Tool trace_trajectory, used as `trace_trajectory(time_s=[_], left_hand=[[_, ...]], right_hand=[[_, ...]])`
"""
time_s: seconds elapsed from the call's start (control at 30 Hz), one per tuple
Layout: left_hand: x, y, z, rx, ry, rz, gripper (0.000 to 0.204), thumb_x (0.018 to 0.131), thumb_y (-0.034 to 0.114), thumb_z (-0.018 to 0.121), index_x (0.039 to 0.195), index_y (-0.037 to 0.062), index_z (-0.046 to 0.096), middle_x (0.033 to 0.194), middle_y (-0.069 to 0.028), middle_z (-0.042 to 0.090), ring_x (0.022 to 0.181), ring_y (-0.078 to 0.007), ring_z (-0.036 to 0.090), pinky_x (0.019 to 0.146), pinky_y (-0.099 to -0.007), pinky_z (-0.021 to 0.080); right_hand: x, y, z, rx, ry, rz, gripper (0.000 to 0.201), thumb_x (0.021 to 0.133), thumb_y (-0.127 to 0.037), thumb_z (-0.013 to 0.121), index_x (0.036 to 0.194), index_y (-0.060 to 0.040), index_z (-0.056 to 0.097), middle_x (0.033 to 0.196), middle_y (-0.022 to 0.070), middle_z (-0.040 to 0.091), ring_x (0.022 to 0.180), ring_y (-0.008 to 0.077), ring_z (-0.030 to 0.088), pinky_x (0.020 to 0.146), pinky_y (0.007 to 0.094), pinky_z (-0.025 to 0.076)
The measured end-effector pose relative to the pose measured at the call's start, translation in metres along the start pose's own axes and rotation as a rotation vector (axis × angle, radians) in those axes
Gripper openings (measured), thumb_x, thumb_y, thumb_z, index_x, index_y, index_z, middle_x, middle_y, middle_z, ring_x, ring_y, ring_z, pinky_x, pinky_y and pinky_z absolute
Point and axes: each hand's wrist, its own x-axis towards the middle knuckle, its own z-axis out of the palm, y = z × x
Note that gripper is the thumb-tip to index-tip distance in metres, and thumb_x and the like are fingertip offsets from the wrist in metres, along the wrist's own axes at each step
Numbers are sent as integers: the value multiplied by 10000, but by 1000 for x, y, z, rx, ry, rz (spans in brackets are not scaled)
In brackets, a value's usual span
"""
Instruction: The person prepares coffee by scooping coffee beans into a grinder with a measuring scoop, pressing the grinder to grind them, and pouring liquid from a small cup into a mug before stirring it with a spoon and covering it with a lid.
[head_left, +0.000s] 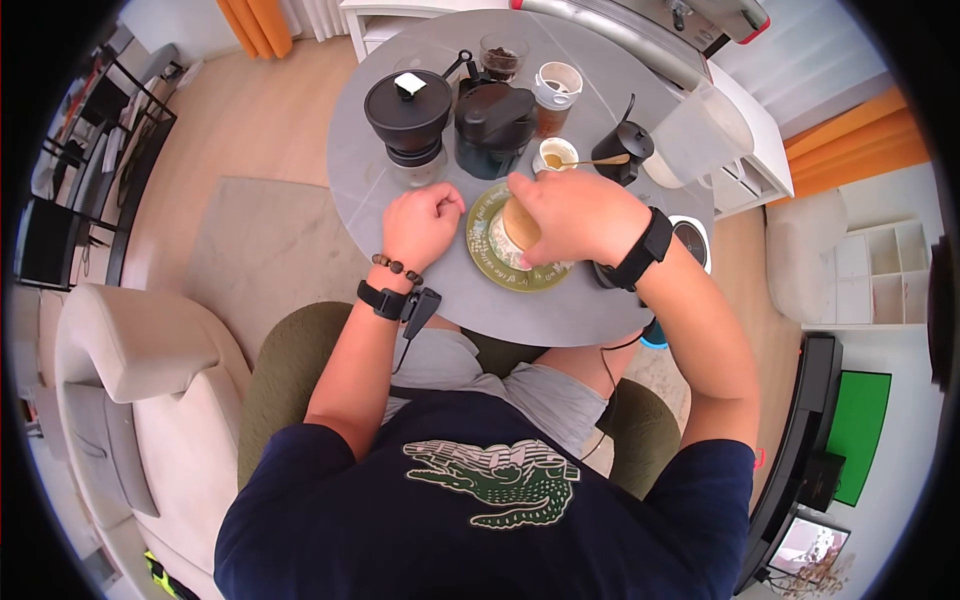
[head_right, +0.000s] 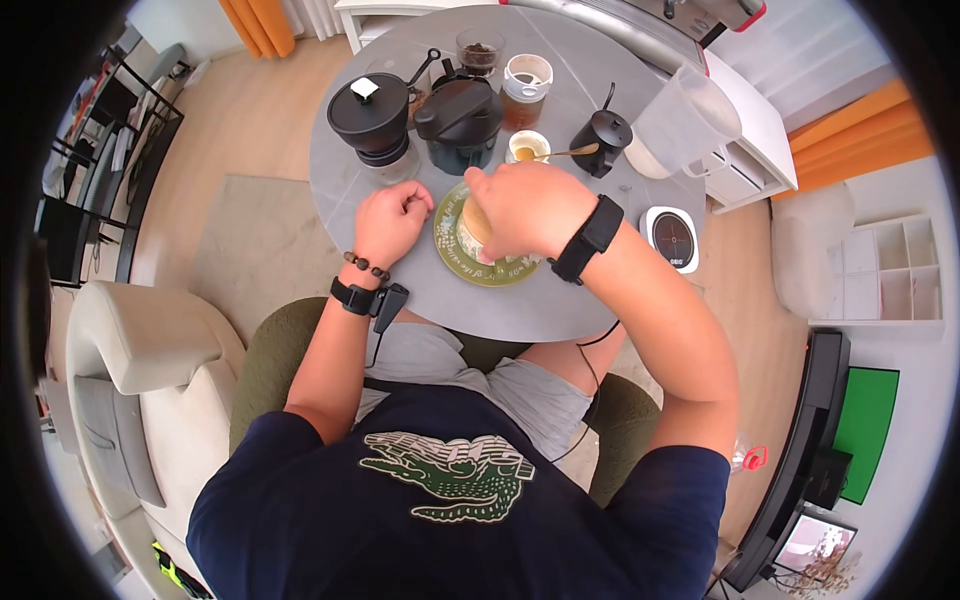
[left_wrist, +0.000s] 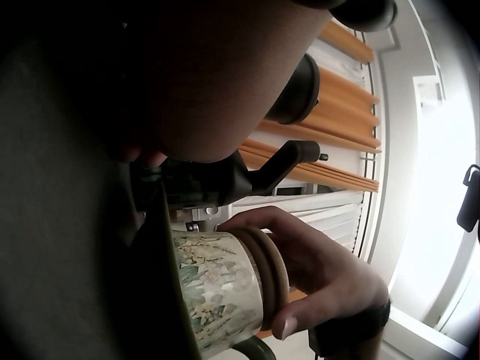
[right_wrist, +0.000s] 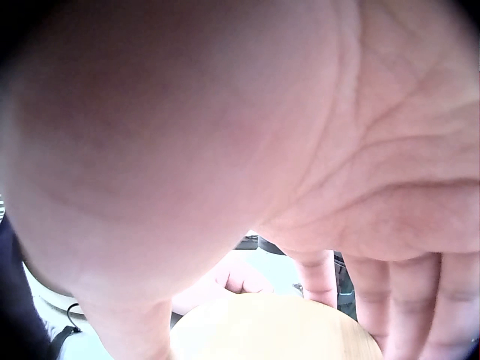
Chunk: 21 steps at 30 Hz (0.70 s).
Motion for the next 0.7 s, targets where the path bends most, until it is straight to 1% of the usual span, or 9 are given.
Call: trace_trajectory(time_s=[0.13, 0.2, 0.33, 0.4, 0.47, 0.63, 0.7], left_hand=[[1, -3, 2, 32, -9, 12, 184, 937, 139, 640, 942, 121, 822, 782, -68, 796, 733, -309, 762, 680, -434, 564], [1, -5, 2, 66, -22, -26, 191, 942, 139, 637, 946, 132, 828, 781, -53, 802, 721, -288, 765, 675, -418, 568], [1, -8, 4, 67, -24, -4, 193, 949, 146, 638, 952, 139, 831, 776, -45, 801, 713, -261, 769, 666, -401, 567], [1, -7, 4, 48, -32, -27, 186, 953, 145, 643, 957, 131, 828, 773, -43, 799, 712, -245, 770, 666, -393, 568], [1, -8, 5, 45, -30, -15, 184, 953, 141, 644, 956, 127, 827, 774, -43, 799, 710, -243, 769, 666, -392, 568], [1, -7, 4, 38, -31, 5, 175, 953, 131, 649, 959, 113, 823, 782, -51, 799, 710, -239, 767, 668, -392, 570], [1, -7, 4, -22, -34, -8, 160, 960, 103, 652, 950, 73, 809, 768, -59, 793, 688, -197, 747, 656, -360, 557]], right_hand=[[-1, 2, 5, 2, 35, -13, 830, 778, -422, 963, 1398, 12, 623, 1077, 241, 782, 1054, 440, 782, 929, 516, 634], [0, 3, 8, 6, 69, -14, 840, 777, -421, 964, 1412, 11, 624, 1073, 238, 787, 1049, 438, 784, 926, 514, 636], [0, 4, 7, -4, 57, -9, 838, 775, -420, 965, 1416, 8, 635, 1066, 222, 791, 1035, 430, 791, 910, 514, 643], [0, 4, 6, -3, 58, -1, 830, 774, -421, 966, 1407, 6, 641, 1064, 217, 790, 1033, 427, 792, 903, 516, 645], [0, 3, 6, 6, 19, 16, 835, 764, -434, 975, 1397, 2, 650, 1066, 210, 793, 1031, 426, 794, 893, 518, 650], [0, 6, 9, -7, 47, 7, 840, 751, -452, 985, 1384, -4, 662, 1077, 209, 797, 1034, 420, 797, 894, 520, 650], [-1, 6, 10, -12, 59, 6, 839, 749, -456, 987, 1380, -6, 666, 1082, 209, 798, 1035, 417, 798, 896, 520, 649]])
